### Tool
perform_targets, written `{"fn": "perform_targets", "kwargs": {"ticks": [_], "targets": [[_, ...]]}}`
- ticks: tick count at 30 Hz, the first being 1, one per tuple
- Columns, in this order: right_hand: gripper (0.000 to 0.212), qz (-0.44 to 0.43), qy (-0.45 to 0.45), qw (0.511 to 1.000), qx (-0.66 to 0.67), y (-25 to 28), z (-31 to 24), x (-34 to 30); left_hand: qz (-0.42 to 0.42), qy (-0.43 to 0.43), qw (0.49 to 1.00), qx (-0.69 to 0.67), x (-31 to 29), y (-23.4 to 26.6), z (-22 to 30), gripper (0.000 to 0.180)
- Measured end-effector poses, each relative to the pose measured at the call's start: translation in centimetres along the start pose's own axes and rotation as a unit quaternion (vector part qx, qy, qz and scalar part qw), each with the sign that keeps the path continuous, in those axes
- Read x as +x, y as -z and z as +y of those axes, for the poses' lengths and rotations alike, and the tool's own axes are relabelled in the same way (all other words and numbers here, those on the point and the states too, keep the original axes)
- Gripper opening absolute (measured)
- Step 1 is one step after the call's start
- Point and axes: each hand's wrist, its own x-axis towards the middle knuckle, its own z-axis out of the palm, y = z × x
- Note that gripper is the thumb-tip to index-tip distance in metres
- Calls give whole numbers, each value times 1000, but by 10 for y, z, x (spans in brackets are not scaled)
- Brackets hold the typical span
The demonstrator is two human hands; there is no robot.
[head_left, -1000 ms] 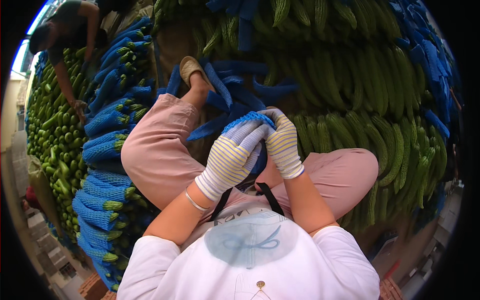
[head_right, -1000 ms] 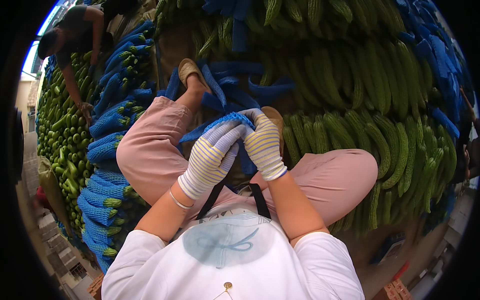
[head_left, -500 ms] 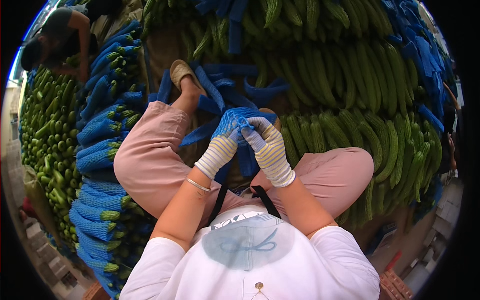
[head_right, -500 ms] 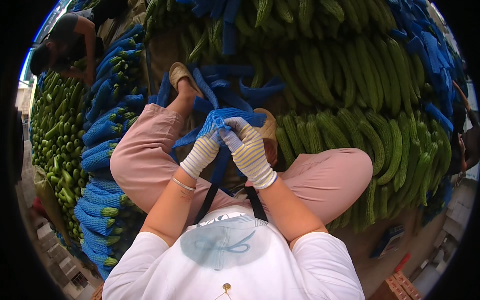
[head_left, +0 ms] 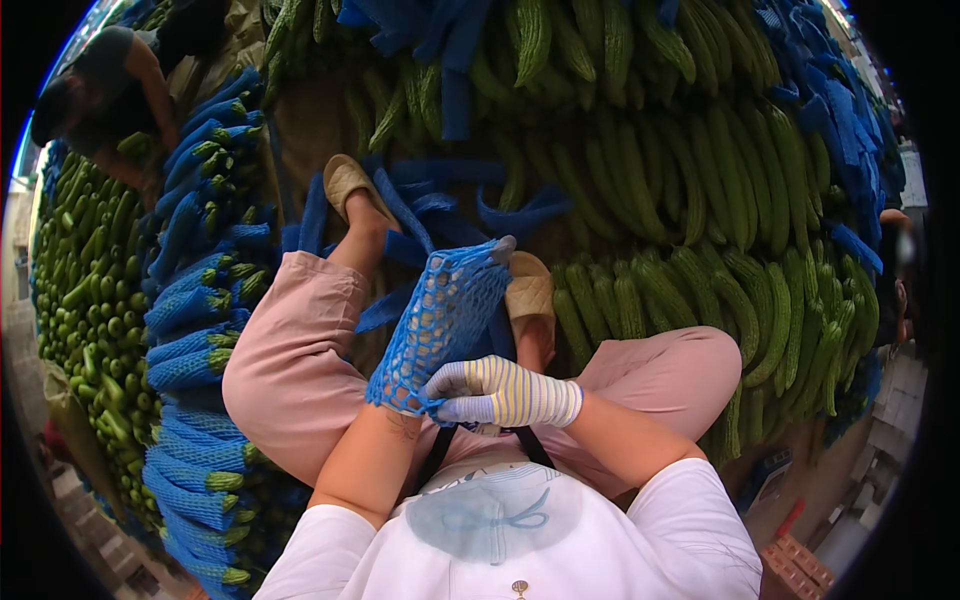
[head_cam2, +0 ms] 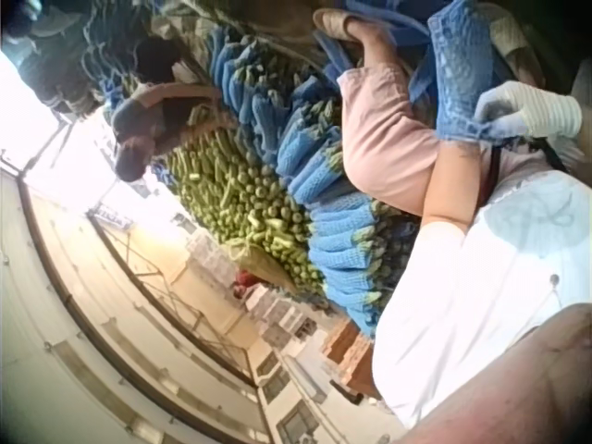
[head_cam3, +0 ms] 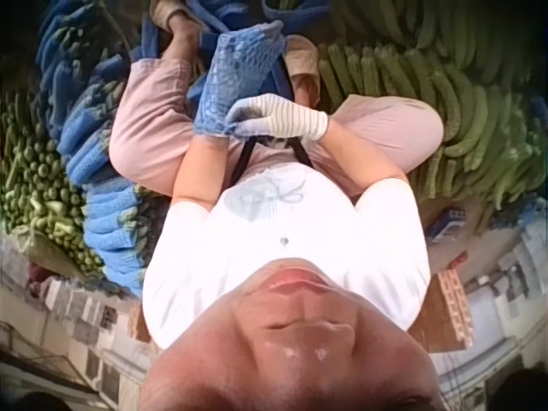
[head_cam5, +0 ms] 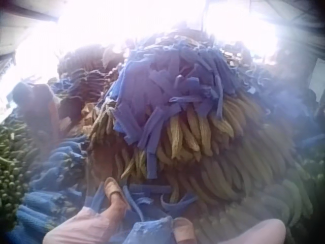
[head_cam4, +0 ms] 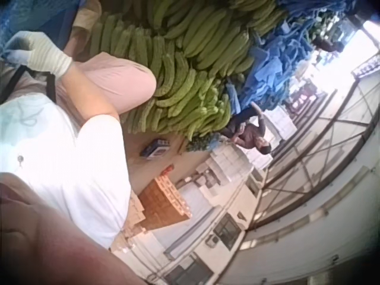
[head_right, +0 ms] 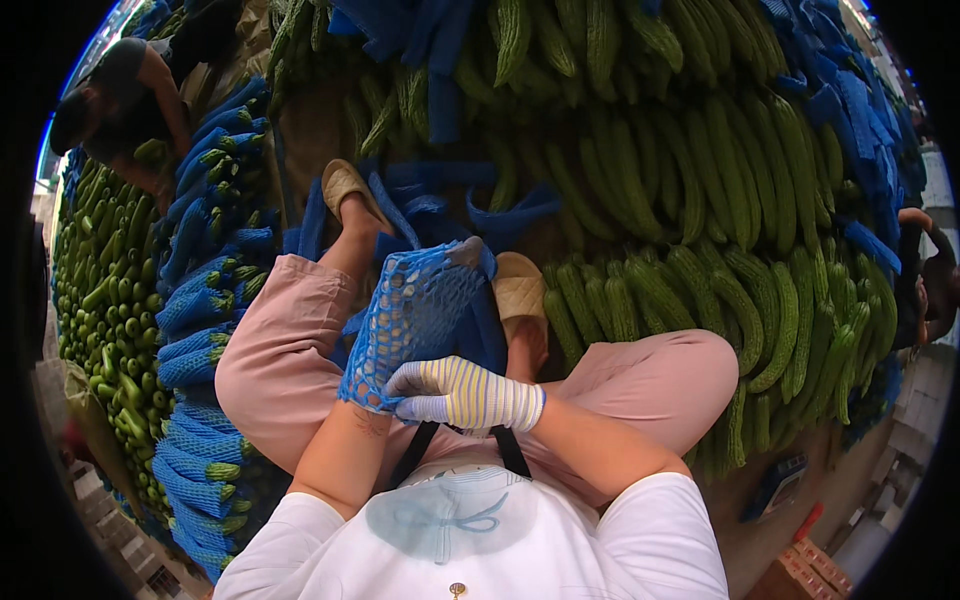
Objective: Placing blue foam protective netting over individual bitter melons for shipping.
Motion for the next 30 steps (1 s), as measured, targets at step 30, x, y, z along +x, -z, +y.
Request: {"fn": "perform_targets", "kwargs": {"ticks": [30], "targets": [[37,291,141,919,226,57,4,-25,18,-177,745,643,-5,-38,-19,70]]}}
